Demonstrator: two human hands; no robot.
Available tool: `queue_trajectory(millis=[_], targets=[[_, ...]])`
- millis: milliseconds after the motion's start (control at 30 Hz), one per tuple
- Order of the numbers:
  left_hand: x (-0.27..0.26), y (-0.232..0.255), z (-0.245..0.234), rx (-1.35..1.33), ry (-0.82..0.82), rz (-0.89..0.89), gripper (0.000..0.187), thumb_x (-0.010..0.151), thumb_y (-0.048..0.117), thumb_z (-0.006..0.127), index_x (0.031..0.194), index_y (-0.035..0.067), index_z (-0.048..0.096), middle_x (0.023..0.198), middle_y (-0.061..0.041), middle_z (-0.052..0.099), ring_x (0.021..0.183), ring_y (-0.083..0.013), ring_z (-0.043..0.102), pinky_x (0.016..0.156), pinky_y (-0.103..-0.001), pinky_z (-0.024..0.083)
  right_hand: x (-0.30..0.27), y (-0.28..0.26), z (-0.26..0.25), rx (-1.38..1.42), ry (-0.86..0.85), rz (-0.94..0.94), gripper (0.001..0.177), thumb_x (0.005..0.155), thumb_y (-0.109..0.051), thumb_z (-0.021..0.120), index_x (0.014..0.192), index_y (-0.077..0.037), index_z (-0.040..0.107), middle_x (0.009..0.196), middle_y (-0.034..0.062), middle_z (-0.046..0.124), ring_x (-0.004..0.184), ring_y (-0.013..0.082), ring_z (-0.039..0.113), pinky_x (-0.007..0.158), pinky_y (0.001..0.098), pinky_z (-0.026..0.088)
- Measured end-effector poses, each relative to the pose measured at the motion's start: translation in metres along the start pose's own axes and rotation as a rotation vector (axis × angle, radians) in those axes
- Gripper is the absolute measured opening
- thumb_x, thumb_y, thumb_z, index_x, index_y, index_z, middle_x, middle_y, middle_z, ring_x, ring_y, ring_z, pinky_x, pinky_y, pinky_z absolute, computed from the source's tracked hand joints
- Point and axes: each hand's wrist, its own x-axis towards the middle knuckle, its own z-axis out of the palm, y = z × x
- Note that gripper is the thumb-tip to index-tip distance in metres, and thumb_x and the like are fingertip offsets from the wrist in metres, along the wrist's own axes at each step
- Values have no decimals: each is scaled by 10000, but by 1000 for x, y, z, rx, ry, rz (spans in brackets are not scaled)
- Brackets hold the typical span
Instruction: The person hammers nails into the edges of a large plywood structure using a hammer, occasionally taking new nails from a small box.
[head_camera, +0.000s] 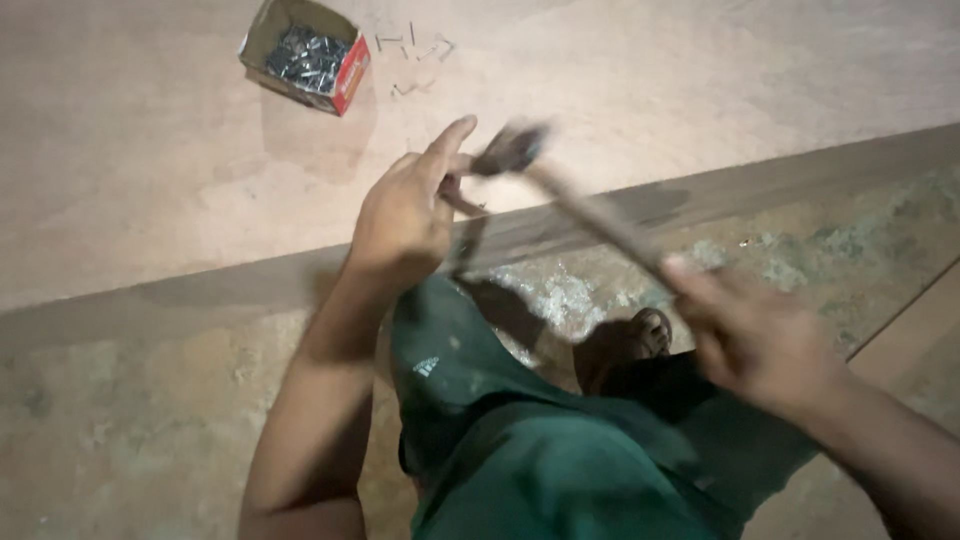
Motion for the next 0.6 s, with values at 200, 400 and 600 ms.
queue_trajectory(millis=[200, 400, 600], targets=[[1, -9, 2, -13, 90, 51, 488, 993, -3, 544, 1472, 86, 520, 1183, -164, 707, 1056, -298, 699, 964, -416, 534, -6, 5, 21, 5, -136, 96, 814, 848, -117, 735, 1569, -235, 378, 886, 161, 643, 605, 270, 637, 521, 392, 561], [22, -25, -11, 294, 240, 7, 440, 856, 85, 725, 1278, 0, 633, 1166, -234, 648, 1019, -385, 646, 907, -451, 527, -3, -6, -7, -33, 42, 51, 764, 957, -119, 680, 1618, -294, 339, 894, 68, 673, 573, 193, 637, 479, 351, 558], [50, -46, -29, 519, 196, -132, 204, 928, 173, 714, 1060, 22, 746, 1100, -246, 669, 1028, -411, 658, 894, -498, 522, 24, -12, 6, -182, -492, 344, 772, 984, -166, 654, 1616, -375, 261, 951, 43, 637, 603, 165, 651, 479, 286, 570]])
